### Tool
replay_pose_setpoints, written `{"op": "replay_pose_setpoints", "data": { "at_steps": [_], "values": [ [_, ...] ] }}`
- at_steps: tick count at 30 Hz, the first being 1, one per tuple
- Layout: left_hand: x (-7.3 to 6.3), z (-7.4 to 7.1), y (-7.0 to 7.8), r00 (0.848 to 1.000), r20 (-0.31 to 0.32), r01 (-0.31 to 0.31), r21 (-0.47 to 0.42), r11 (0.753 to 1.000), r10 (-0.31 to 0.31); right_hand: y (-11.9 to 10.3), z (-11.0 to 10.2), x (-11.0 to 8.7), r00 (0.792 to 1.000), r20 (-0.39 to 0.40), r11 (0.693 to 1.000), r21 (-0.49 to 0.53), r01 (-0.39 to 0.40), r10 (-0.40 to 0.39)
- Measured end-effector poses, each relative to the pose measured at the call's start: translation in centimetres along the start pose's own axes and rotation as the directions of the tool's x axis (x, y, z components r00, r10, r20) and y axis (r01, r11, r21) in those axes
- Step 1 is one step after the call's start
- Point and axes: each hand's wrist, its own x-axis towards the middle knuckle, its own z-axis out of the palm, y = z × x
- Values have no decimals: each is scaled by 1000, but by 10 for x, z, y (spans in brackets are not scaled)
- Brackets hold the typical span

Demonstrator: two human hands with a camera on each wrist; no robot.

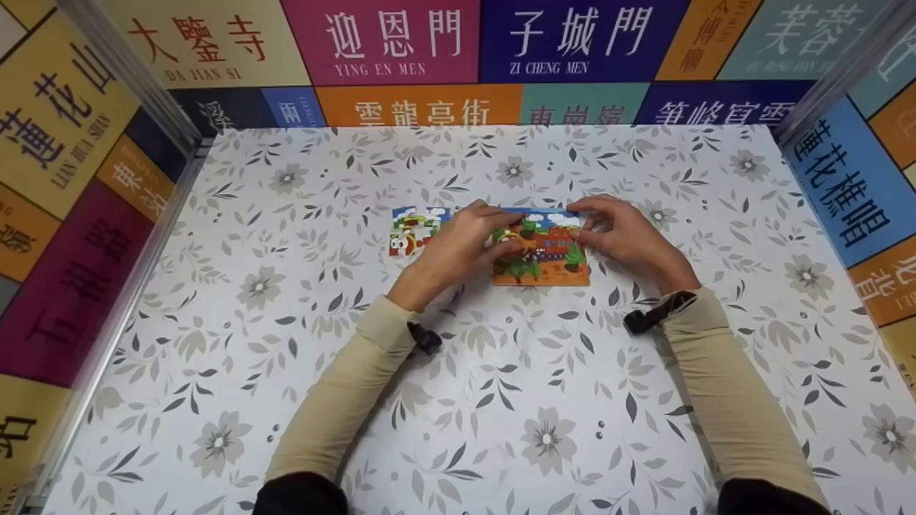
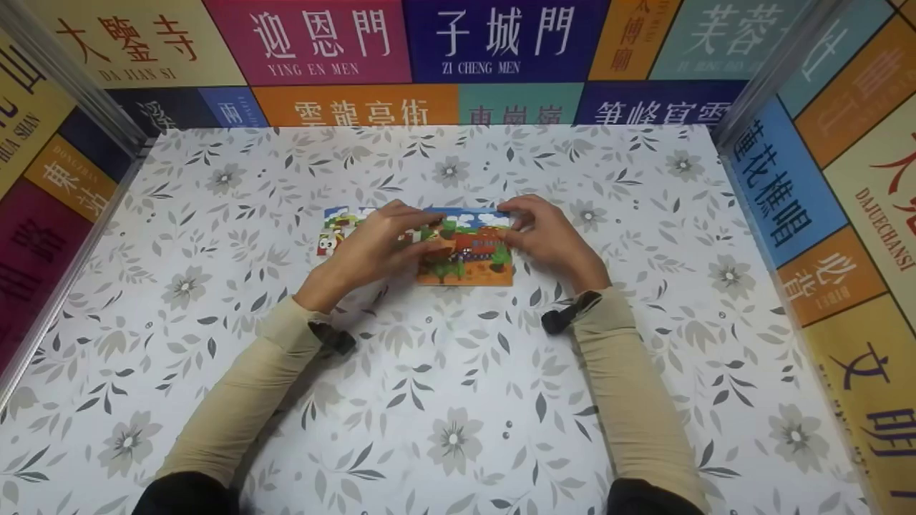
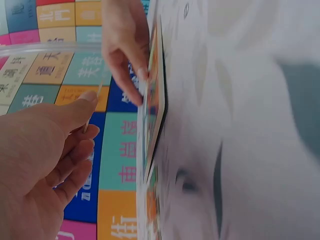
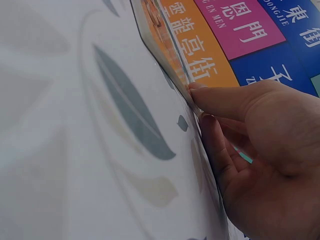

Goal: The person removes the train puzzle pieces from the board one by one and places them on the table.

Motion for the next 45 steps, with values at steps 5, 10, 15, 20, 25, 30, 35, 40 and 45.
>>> {"op": "replay_pose_setpoints", "data": {
  "at_steps": [5, 10, 15, 20, 25, 30, 35, 40, 45],
  "values": [
    [-12, -8, -10, 1000, 11, 16, 0, 1000, -16, 0, 0, 0, 1000, 4, 1000, -8, -11, 11],
    [-25, -11, -19, 999, 35, 13, -7, 1000, -13, 0, 0, 0, 1000, 5, 999, -25, -22, 22],
    [-40, -13, -27, 998, 70, 7, -34, 999, -5, 0, 1, 0, 1000, 3, 999, -17, -30, 30],
    [-53, -16, -36, 993, 117, 39, -34, 999, -35, 0, 0, -1, 999, 4, 999, -8, -34, 34],
    [-60, -19, -39, 989, 145, 52, -64, 997, -42, 0, 0, -1, 1000, 10, 1000, -2, -8, 8],
    [-61, -21, -37, 984, 172, 60, -59, 996, -49, 1, 0, 1, 1000, 9, 1000, 5, 7, -7],
    [-61, -20, -37, 985, 171, 43, -26, 999, -38, 0, 0, 1, 1000, 7, 1000, 12, 3, -3],
    [-61, -20, -37, 981, 184, 59, -13, 998, -56, -1, -1, 0, 1000, 16, 1000, 17, -11, 10],
    [-61, -19, -36, 978, 199, 73, -11, 997, -69, 0, -2, -1, 1000, 16, 1000, 19, -25, 25]
  ]
}}
